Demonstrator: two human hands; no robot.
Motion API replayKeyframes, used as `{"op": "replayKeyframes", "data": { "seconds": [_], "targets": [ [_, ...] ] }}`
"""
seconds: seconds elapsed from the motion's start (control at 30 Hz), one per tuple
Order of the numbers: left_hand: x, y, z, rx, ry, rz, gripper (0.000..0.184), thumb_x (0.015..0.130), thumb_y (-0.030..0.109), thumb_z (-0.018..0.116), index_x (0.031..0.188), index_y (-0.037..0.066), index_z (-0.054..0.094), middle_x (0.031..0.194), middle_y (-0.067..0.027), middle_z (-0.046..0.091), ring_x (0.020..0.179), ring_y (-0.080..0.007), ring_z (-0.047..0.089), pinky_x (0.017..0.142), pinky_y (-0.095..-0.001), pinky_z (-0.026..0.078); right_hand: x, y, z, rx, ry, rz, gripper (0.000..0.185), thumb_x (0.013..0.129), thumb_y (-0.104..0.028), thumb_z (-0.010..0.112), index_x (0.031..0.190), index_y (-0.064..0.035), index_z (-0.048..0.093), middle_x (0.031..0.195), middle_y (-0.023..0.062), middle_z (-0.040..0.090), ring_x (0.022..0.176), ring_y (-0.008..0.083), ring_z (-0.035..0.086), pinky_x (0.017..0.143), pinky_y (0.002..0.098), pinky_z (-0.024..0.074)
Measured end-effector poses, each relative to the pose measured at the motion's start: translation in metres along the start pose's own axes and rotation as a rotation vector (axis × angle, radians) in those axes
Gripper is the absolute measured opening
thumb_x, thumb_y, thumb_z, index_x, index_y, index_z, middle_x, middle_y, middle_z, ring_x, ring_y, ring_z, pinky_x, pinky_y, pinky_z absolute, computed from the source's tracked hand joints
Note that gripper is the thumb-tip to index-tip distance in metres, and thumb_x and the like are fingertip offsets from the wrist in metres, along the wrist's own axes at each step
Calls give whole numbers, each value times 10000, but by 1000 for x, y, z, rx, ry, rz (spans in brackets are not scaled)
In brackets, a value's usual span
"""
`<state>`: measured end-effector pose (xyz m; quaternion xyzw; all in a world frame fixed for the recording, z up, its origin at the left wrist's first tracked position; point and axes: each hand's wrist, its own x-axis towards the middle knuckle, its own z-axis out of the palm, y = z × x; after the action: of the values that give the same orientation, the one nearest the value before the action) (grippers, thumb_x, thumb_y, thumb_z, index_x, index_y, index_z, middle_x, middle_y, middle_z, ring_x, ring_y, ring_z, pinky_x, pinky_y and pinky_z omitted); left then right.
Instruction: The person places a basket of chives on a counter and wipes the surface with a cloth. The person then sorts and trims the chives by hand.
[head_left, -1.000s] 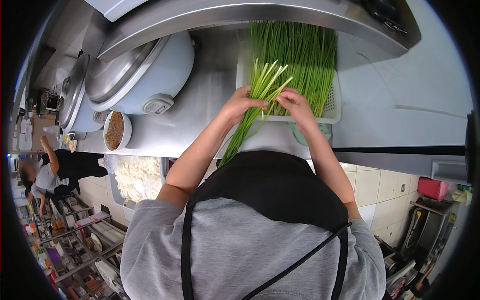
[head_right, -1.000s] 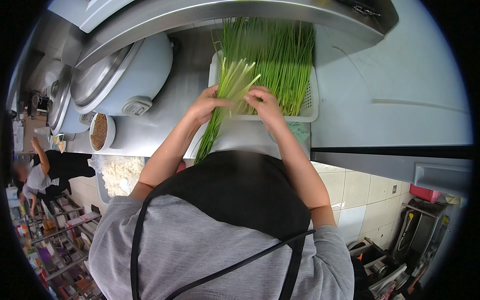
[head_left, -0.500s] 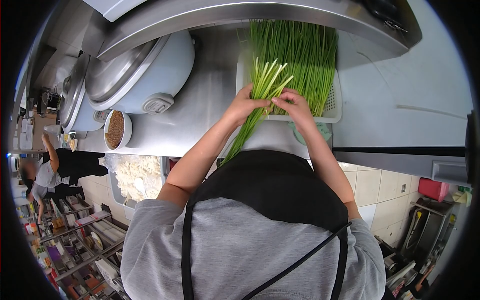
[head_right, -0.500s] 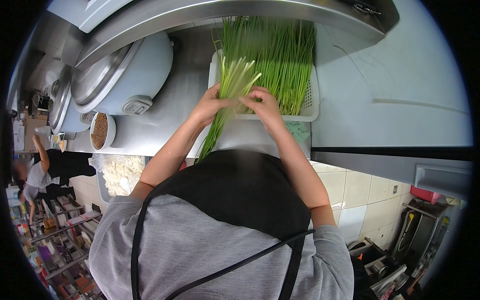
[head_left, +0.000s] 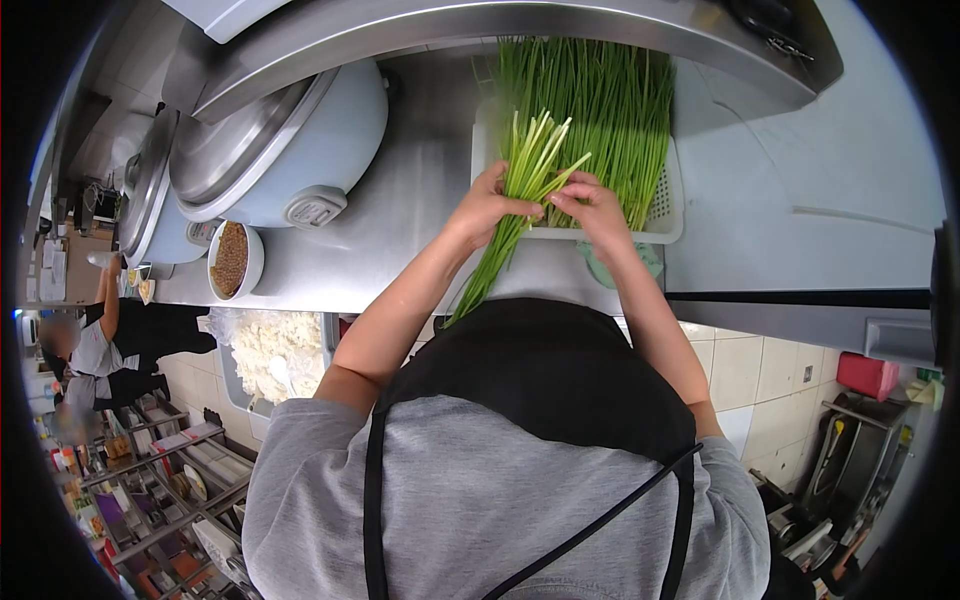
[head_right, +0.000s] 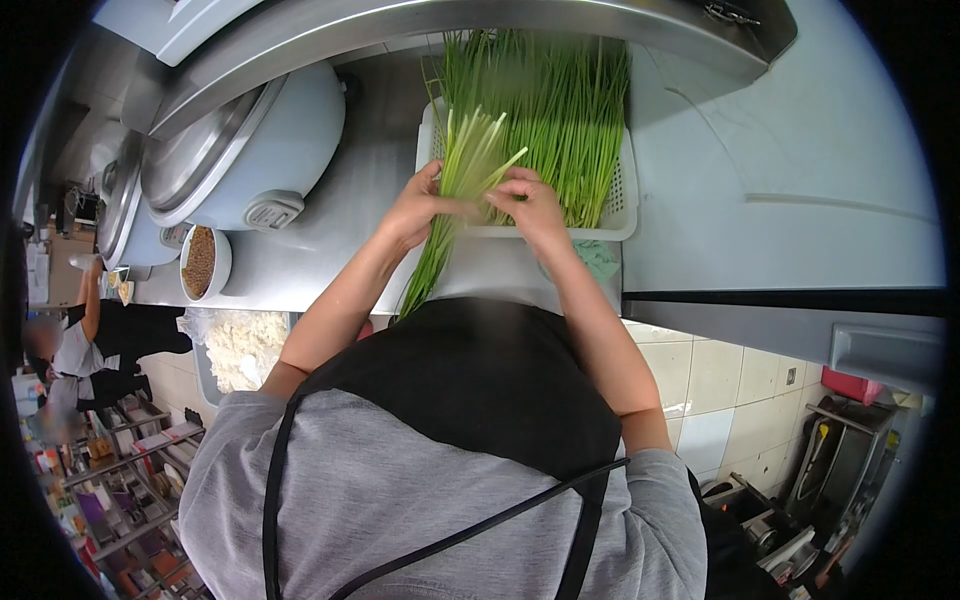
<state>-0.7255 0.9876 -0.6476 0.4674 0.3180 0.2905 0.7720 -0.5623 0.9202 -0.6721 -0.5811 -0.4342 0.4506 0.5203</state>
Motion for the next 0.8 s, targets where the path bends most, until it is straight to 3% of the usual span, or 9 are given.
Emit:
{"op": "replayKeyframes", "data": {
  "seconds": [0.1, 0.23, 0.33, 0.4, 0.47, 0.53, 0.67, 0.73, 0.8],
  "targets": [
    [-1, 3, 0, -12, -18, -9, 498, 628, -124, 620, 1075, -46, 416, 899, -137, 587, 788, -197, 597, 682, -290, 490, 2, 2, -5, -156, -31, -23, 150, 753, -122, 632, 823, 10, 643, 1149, 89, 460, 1032, 190, 464, 874, 293, 358],
    [-1, 5, 1, 19, -7, -20, 513, 631, -124, 619, 1093, -56, 406, 911, -145, 581, 801, -206, 595, 698, -295, 486, -12, -4, -21, -317, 56, -106, 143, 716, -146, 654, 805, -34, 653, 1098, 120, 506, 1007, 215, 495, 855, 307, 372],
    [3, 3, -3, 53, -27, -31, 524, 635, -120, 621, 1106, -56, 400, 922, -148, 577, 816, -211, 592, 710, -301, 482, -40, -7, -41, -227, 70, -112, 113, 711, -121, 655, 776, -30, 636, 1024, 89, 541, 903, 194, 535, 762, 287, 418],
    [6, 3, -3, 67, -31, -32, 525, 637, -117, 624, 1106, -55, 399, 921, -148, 577, 816, -212, 592, 715, -302, 482, -72, -14, -56, -270, 40, -92, 122, 701, -102, 660, 740, -5, 598, 886, 85, 574, 748, 185, 555, 644, 261, 436],
    [9, 1, -4, 79, -38, -34, 525, 638, -114, 628, 1107, -55, 397, 920, -147, 577, 816, -213, 592, 719, -303, 482, -112, -15, -69, -500, 46, 44, 133, 696, -87, 658, 720, 5, 565, 758, 95, 567, 626, 189, 537, 588, 256, 432],
    [12, 0, -5, 23, -59, -66, 525, 645, -107, 632, 1110, -52, 393, 907, -147, 580, 800, -213, 597, 718, -303, 485, -150, -6, -82, -653, 24, 201, 133, 686, -99, 663, 744, -3, 590, 728, 117, 563, 611, 214, 540, 591, 287, 434],
    [16, 1, -8, 17, -116, -81, 508, 657, -101, 630, 1104, -51, 393, 894, -146, 582, 784, -218, 601, 716, -307, 490, -229, 65, -115, -1072, 152, 241, 100, 703, -96, 615, 796, -79, 647, 744, 119, 595, 723, 295, 587, 627, 371, 465],
    [17, 1, -11, 10, -153, -145, 508, 661, -99, 616, 1126, -16, 430, 1009, -102, 552, 883, -181, 568, 776, -289, 463, -251, 87, -129, -1144, 222, 681, 137, 700, -112, 606, 826, -126, 659, 795, 122, 616, 731, 306, 593, 666, 381, 473],
    [17, 4, -11, 11, -161, -161, 505, 664, -99, 613, 1127, -16, 429, 1008, -101, 553, 882, -181, 568, 776, -288, 462, -266, 95, -135, -1325, 333, 822, 170, 700, -126, 593, 858, -147, 653, 794, 120, 625, 744, 300, 600, 673, 380, 476]
  ]
}}
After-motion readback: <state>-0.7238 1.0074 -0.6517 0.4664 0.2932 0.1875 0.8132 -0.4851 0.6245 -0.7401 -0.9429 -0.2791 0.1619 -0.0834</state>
